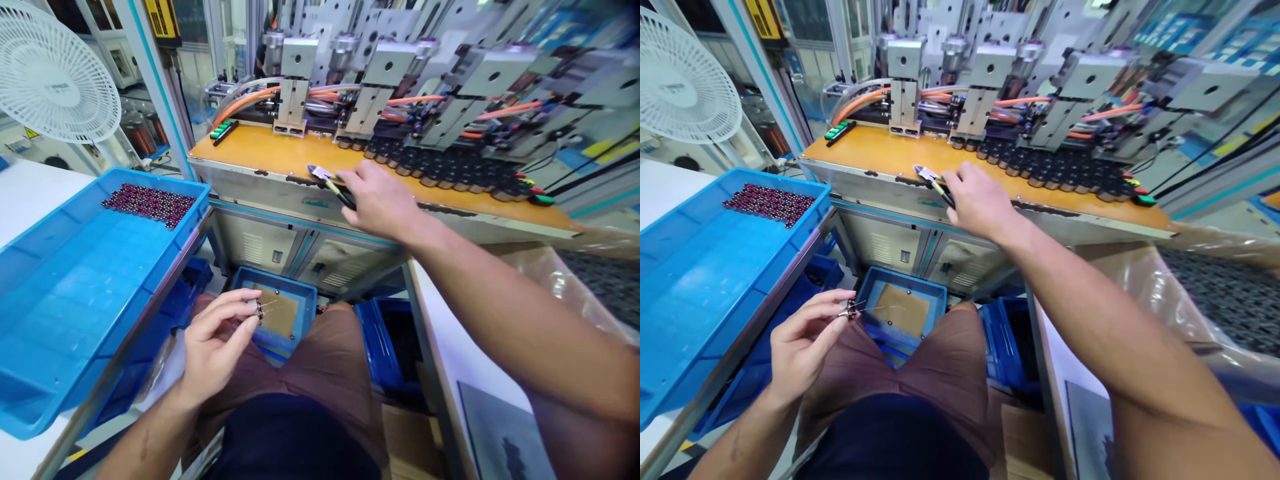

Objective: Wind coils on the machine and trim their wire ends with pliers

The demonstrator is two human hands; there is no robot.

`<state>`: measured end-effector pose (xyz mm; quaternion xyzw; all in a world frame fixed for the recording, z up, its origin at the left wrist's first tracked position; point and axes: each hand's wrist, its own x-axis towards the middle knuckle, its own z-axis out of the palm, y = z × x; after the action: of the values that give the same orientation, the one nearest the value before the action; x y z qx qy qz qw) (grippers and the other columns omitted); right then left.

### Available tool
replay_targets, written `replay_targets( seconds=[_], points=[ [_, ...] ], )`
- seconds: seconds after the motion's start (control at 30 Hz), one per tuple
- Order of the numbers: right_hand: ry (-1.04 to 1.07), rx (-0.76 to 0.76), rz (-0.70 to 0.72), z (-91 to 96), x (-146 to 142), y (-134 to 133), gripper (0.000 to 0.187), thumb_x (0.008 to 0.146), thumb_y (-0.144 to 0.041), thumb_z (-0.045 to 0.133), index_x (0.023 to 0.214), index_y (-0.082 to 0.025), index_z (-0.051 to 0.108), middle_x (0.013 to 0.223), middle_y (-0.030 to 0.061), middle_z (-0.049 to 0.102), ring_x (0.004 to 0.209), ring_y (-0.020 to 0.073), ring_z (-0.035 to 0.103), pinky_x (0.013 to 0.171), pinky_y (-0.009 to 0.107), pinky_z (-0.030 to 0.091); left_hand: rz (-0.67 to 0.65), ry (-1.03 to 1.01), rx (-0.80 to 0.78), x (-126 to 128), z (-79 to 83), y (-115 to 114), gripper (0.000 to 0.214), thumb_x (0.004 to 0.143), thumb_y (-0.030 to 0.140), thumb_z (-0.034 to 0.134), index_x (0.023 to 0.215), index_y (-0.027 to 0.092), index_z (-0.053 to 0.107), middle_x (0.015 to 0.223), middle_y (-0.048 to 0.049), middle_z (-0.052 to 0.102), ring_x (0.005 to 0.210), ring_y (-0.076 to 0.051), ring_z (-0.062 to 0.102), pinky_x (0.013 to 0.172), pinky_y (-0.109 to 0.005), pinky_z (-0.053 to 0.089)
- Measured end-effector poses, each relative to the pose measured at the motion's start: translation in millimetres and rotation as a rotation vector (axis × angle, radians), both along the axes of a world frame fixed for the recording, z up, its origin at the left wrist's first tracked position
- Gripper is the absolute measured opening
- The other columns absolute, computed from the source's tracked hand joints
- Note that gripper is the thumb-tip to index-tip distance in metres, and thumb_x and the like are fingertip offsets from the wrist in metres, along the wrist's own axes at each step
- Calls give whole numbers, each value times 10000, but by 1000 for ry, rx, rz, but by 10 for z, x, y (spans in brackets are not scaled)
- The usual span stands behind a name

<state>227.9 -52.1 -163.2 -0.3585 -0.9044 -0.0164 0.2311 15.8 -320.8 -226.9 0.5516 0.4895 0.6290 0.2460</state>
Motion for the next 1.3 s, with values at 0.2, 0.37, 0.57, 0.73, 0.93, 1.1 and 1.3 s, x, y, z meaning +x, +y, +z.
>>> replay_targets(
  seconds=[0.2,0.37,0.57,0.73,0.93,1.1,1.3],
  points=[
    [525,-710,237,-191,271,-1415,449,862,-196,564,1297,-228,455,1002,53,580,857,160,624,779,274,539,-3,60,2,55,10,-7,299,802,4,677,1002,221,722,1131,-75,719,1040,-215,690,876,-362,588],
    [637,-1091,417,-428,392,-2229,575,886,-78,538,1384,-327,399,1010,30,593,828,110,614,775,232,532,7,101,-2,78,-10,60,285,795,8,686,992,211,728,1136,-86,719,1052,-218,684,879,-359,584],
    [658,-1347,535,-659,327,-2326,654,847,-80,528,1451,-272,364,1125,87,569,976,176,599,915,400,512,7,144,11,134,11,104,283,788,7,694,982,210,732,1121,-71,730,1057,-204,684,932,-357,561],
    [695,-1354,569,-744,225,-2319,721,815,-64,537,1471,-274,325,1138,86,571,1026,195,580,961,449,484,8,147,-1,130,15,66,294,786,3,693,989,212,731,1135,-78,724,1044,-217,689,896,-370,577],
    [721,-1391,571,-769,162,-2307,679,837,-102,548,1465,-256,341,1137,87,563,1004,189,577,941,425,491,7,170,-9,101,17,33,302,778,2,699,995,210,729,1140,-85,722,1033,-219,691,894,-366,577],
    [744,-1408,536,-739,168,-2320,663,865,-85,516,1471,-292,345,1097,69,560,923,154,572,870,362,512,5,181,-11,101,2,47,284,785,14,697,991,207,727,1139,-90,722,1029,-223,693,894,-373,578],
    [744,-1368,514,-749,172,-2330,682,866,-65,521,1467,-346,365,1002,41,561,791,125,539,747,299,506,9,190,-16,110,15,51,253,792,37,700,975,209,730,1130,-87,727,1009,-216,699,879,-360,584]
  ],
)
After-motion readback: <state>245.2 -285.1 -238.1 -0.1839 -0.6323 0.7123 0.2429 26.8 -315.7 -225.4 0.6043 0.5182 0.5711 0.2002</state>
